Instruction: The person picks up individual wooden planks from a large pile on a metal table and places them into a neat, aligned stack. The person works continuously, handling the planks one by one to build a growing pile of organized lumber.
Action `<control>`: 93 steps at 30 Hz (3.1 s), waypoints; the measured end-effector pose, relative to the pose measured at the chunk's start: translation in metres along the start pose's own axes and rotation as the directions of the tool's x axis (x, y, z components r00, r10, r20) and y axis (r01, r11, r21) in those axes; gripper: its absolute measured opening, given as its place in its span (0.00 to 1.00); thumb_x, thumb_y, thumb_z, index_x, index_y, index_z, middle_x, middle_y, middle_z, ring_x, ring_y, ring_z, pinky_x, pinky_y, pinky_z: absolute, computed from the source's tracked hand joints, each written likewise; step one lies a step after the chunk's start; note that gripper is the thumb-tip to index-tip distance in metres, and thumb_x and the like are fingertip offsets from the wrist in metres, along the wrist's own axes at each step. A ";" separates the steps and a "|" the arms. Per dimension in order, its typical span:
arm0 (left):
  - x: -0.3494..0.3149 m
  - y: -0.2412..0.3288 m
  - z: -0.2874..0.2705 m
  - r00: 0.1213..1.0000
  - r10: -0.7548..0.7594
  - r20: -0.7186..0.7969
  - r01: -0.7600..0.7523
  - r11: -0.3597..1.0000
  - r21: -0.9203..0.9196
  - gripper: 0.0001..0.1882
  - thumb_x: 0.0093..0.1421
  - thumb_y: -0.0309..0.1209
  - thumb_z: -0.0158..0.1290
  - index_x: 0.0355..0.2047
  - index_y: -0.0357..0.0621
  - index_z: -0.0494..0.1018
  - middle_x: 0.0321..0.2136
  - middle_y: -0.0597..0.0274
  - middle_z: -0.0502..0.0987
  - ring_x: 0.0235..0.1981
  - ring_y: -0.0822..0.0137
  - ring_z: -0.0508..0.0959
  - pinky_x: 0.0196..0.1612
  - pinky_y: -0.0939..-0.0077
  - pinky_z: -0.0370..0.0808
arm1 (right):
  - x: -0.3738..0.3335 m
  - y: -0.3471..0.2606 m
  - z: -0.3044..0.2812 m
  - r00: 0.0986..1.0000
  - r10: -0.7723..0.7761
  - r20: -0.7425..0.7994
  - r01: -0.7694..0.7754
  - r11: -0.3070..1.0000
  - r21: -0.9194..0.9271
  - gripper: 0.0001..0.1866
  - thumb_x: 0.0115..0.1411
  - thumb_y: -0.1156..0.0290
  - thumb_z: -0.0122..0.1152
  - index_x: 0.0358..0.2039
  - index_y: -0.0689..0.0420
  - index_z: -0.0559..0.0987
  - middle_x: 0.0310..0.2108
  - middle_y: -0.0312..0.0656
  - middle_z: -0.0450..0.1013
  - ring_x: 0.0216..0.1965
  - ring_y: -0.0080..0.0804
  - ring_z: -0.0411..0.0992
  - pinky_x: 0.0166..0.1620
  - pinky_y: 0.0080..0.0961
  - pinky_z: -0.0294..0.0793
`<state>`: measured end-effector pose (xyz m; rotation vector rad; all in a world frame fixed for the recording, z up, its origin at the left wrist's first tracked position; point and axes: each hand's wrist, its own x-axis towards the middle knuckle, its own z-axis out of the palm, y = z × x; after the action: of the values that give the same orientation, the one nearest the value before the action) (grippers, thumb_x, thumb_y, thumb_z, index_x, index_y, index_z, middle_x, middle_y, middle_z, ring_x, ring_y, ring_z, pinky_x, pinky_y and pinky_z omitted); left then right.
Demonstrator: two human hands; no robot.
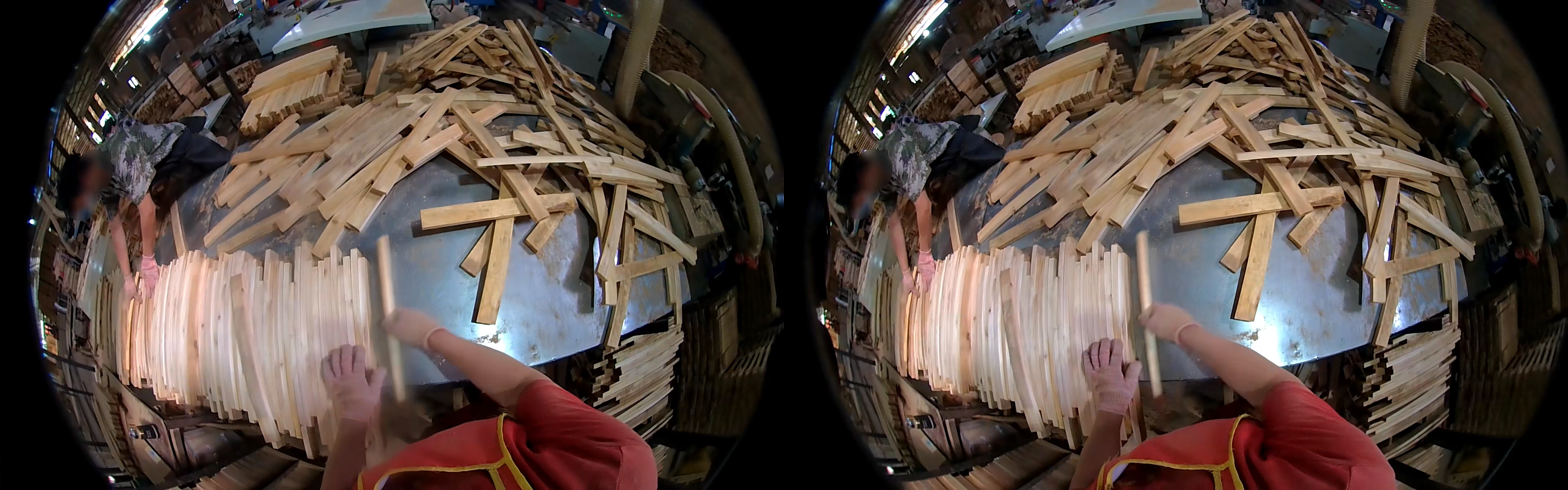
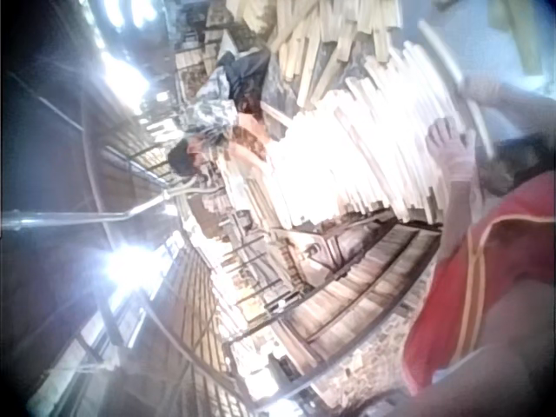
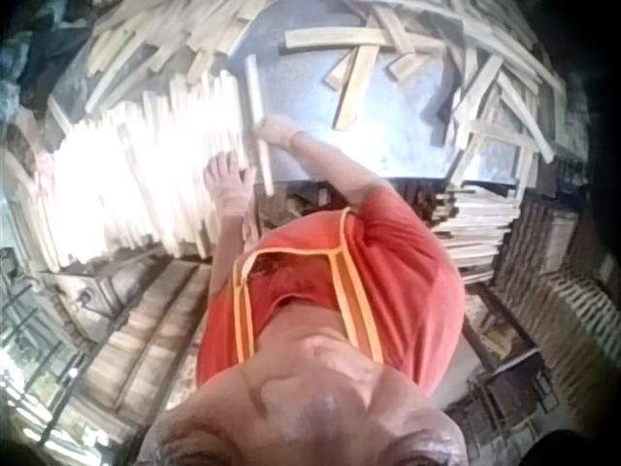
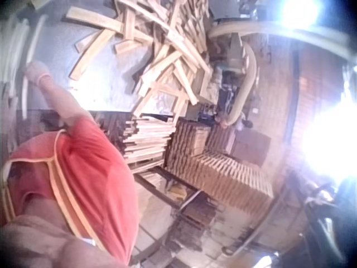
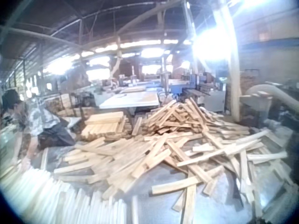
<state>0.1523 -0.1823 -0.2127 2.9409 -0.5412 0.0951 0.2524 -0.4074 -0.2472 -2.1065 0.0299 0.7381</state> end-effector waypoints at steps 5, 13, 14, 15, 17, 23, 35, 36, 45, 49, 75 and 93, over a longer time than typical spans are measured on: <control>0.000 0.013 -0.022 0.996 0.052 0.078 -0.057 0.996 0.070 0.39 0.57 0.55 0.61 0.62 0.43 0.72 0.62 0.49 0.69 0.68 0.48 0.63 0.76 0.43 0.50 | -0.007 0.000 0.001 0.972 -0.222 -0.073 0.227 0.972 0.060 0.27 0.65 0.52 0.61 0.55 0.60 0.81 0.42 0.54 0.83 0.44 0.50 0.82 0.52 0.43 0.79; 0.010 0.017 -0.018 0.998 0.056 0.007 -0.057 0.998 0.039 0.37 0.49 0.49 0.65 0.57 0.42 0.74 0.58 0.49 0.70 0.63 0.45 0.67 0.72 0.37 0.58 | -0.034 0.104 -0.289 0.412 -0.237 -0.880 -0.372 0.838 -0.400 0.29 0.54 0.56 0.74 0.54 0.56 0.79 0.48 0.53 0.79 0.52 0.51 0.77 0.54 0.46 0.78; 0.012 0.017 -0.018 0.998 0.061 0.002 -0.061 0.998 0.034 0.37 0.48 0.48 0.65 0.56 0.42 0.74 0.57 0.49 0.70 0.62 0.44 0.68 0.71 0.36 0.59 | -0.040 0.119 -0.310 0.447 -0.147 -0.882 -0.520 0.760 -0.390 0.32 0.53 0.55 0.75 0.55 0.57 0.78 0.50 0.54 0.79 0.54 0.49 0.77 0.54 0.44 0.78; 0.012 0.016 -0.015 0.998 0.070 -0.008 -0.070 0.997 0.021 0.37 0.47 0.47 0.65 0.56 0.42 0.74 0.57 0.49 0.70 0.62 0.44 0.68 0.71 0.36 0.60 | -0.045 0.146 -0.325 0.492 -0.140 -0.859 -0.478 0.781 -0.401 0.32 0.54 0.55 0.75 0.56 0.58 0.78 0.51 0.55 0.79 0.53 0.52 0.77 0.56 0.43 0.78; 0.013 0.011 -0.009 0.997 0.071 -0.021 -0.071 0.997 0.002 0.37 0.44 0.45 0.65 0.55 0.42 0.74 0.56 0.48 0.71 0.61 0.43 0.69 0.70 0.35 0.61 | -0.044 0.157 -0.331 0.542 0.044 -0.839 -0.456 0.854 -0.250 0.32 0.55 0.55 0.75 0.55 0.60 0.78 0.51 0.56 0.79 0.52 0.54 0.78 0.56 0.42 0.78; 0.011 0.015 -0.006 0.994 0.075 -0.084 -0.069 0.995 0.070 0.35 0.44 0.42 0.64 0.54 0.42 0.74 0.54 0.49 0.71 0.59 0.43 0.69 0.69 0.35 0.62 | -0.053 0.145 -0.271 0.925 0.107 -0.366 0.345 0.174 0.922 0.23 0.65 0.63 0.67 0.56 0.62 0.78 0.50 0.50 0.81 0.52 0.44 0.81 0.57 0.48 0.82; 0.006 0.017 -0.022 0.996 0.081 -0.036 -0.081 0.997 0.015 0.32 0.52 0.45 0.63 0.56 0.45 0.74 0.57 0.52 0.69 0.63 0.49 0.66 0.72 0.41 0.58 | -0.144 0.098 0.045 0.989 -0.001 0.148 -0.122 0.560 0.819 0.24 0.62 0.70 0.66 0.59 0.58 0.80 0.52 0.41 0.82 0.48 0.35 0.81 0.51 0.33 0.80; 0.003 0.015 -0.018 0.997 0.079 -0.017 -0.079 0.997 0.012 0.33 0.53 0.47 0.64 0.57 0.45 0.74 0.58 0.52 0.69 0.64 0.49 0.66 0.73 0.41 0.56 | -0.143 0.100 0.059 0.987 -0.003 0.160 -0.118 0.667 0.736 0.22 0.63 0.67 0.66 0.56 0.58 0.82 0.50 0.40 0.83 0.45 0.32 0.81 0.47 0.30 0.80; 0.009 0.032 -0.005 1.000 0.020 0.003 -0.020 0.999 0.038 0.41 0.52 0.54 0.67 0.62 0.47 0.72 0.59 0.50 0.67 0.67 0.48 0.63 0.74 0.39 0.52 | -0.118 0.021 0.084 0.763 -0.213 0.611 0.259 0.966 0.013 0.18 0.68 0.59 0.59 0.48 0.57 0.85 0.47 0.52 0.82 0.49 0.46 0.81 0.55 0.42 0.78; 0.019 0.033 -0.007 0.998 0.019 0.061 -0.018 1.000 -0.005 0.41 0.53 0.52 0.66 0.63 0.46 0.72 0.59 0.49 0.68 0.65 0.47 0.65 0.73 0.36 0.54 | -0.028 0.085 0.013 0.851 -0.517 0.095 0.474 0.832 0.288 0.26 0.71 0.57 0.65 0.64 0.56 0.80 0.62 0.41 0.79 0.59 0.38 0.77 0.63 0.36 0.74; -0.012 0.020 0.001 0.995 -0.061 0.078 0.059 0.998 0.036 0.40 0.62 0.55 0.56 0.71 0.53 0.67 0.68 0.55 0.66 0.72 0.53 0.60 0.74 0.43 0.52 | -0.119 0.090 -0.137 0.725 0.129 -0.676 -0.475 0.805 -0.356 0.55 0.58 0.56 0.70 0.77 0.70 0.53 0.75 0.68 0.54 0.75 0.61 0.56 0.77 0.43 0.57; -0.001 0.019 0.015 0.999 0.030 -0.013 -0.031 0.999 -0.031 0.46 0.60 0.57 0.61 0.69 0.36 0.68 0.67 0.51 0.68 0.72 0.50 0.61 0.79 0.42 0.46 | -0.119 0.031 0.066 0.924 -0.379 -0.054 0.381 0.924 0.036 0.45 0.61 0.67 0.64 0.77 0.58 0.58 0.61 0.64 0.74 0.62 0.61 0.73 0.65 0.44 0.73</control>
<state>0.1446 -0.2021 -0.2252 2.9006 -0.5803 0.1069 0.1135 -0.4058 -0.2379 -2.0016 -0.3272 0.4491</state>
